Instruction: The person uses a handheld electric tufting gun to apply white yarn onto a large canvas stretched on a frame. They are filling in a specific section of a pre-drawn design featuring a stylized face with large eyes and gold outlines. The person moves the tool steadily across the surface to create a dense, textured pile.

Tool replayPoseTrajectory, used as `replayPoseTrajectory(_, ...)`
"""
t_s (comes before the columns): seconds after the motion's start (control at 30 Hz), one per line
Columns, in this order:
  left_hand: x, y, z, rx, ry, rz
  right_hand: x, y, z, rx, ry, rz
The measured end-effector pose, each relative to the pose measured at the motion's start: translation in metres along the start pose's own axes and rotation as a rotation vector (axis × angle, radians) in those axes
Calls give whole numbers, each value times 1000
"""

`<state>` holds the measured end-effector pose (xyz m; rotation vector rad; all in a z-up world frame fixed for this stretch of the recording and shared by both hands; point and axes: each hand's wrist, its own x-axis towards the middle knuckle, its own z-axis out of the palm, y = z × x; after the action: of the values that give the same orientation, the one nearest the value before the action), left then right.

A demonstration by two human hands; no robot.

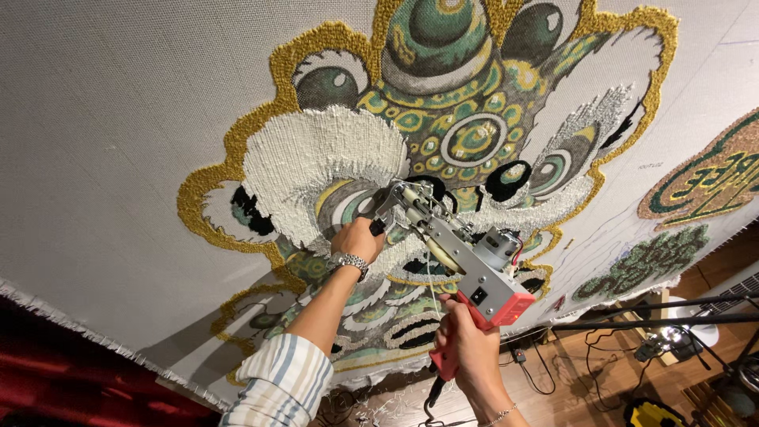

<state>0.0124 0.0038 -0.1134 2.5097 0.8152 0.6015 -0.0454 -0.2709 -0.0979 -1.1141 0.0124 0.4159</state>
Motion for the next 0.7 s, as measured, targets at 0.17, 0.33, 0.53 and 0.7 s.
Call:
replayPoseTrajectory(0.17, -3, 6, -9, 26, -29, -36, 5, 4, -5, 16, -22, -15)
replayPoseTrajectory(0.33, -7, 22, -23, 30, -52, -62, 8, 1, -9, 17, -29, -45)
replayPoseTrajectory(0.53, -5, 28, -27, 8, -90, -90, 7, -3, -6, -18, -15, -51)
replayPoseTrajectory(0.7, -1, 22, -22, 21, -78, -78, 3, -2, -3, 26, -13, -24)
